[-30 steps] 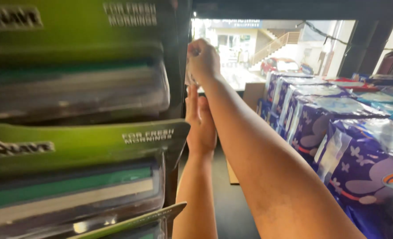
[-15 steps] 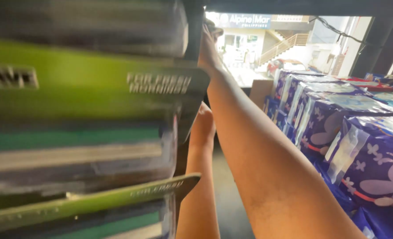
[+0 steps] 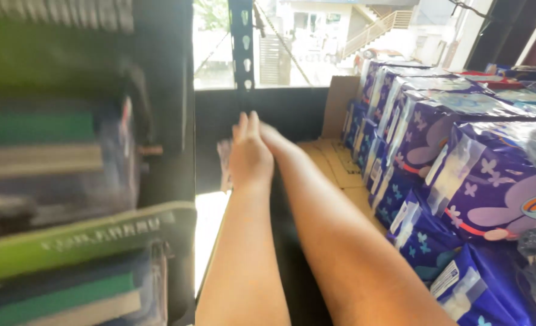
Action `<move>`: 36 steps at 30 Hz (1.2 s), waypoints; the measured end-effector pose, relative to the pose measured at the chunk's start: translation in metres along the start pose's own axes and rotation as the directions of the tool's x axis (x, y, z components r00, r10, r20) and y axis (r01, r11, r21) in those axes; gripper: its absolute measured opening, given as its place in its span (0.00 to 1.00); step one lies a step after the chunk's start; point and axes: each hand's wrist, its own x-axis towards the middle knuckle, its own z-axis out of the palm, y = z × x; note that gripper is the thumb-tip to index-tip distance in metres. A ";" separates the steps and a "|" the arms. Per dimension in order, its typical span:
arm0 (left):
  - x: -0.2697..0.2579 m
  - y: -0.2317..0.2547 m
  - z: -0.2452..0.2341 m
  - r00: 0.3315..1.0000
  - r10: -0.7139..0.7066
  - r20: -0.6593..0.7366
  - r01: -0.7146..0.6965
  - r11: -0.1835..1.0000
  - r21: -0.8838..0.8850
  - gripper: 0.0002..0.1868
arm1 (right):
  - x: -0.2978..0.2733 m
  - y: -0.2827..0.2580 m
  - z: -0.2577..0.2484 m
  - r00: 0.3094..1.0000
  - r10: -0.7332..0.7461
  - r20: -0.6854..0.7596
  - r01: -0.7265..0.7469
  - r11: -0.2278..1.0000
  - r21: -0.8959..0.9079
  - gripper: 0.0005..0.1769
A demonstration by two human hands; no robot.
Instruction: The person cleans a store shelf using a cloth. They wipe a pink basket and the shelf surface, moving items like a green packet and a striped cloth to access the area.
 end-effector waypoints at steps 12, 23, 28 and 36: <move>-0.006 -0.021 0.043 0.703 -0.395 0.591 0.532 0.844 -0.069 0.36 | -0.078 -0.066 -0.015 0.988 0.056 -0.145 -0.151 0.120 -0.981 0.22; -0.030 0.005 0.031 0.592 -0.184 0.785 -0.179 0.919 0.351 0.31 | -0.088 -0.099 -0.058 0.755 0.429 -0.495 -0.558 0.026 -0.829 0.50; -0.027 -0.008 0.066 0.614 -0.248 0.749 -0.203 0.868 0.453 0.28 | -0.082 -0.083 -0.065 0.826 0.303 -0.475 -0.497 -0.007 -0.868 0.35; -0.023 0.025 -0.007 0.970 -0.118 -0.214 0.147 0.981 0.125 0.15 | -0.052 -0.022 -0.027 0.986 0.169 -0.010 -0.076 0.392 -0.917 0.12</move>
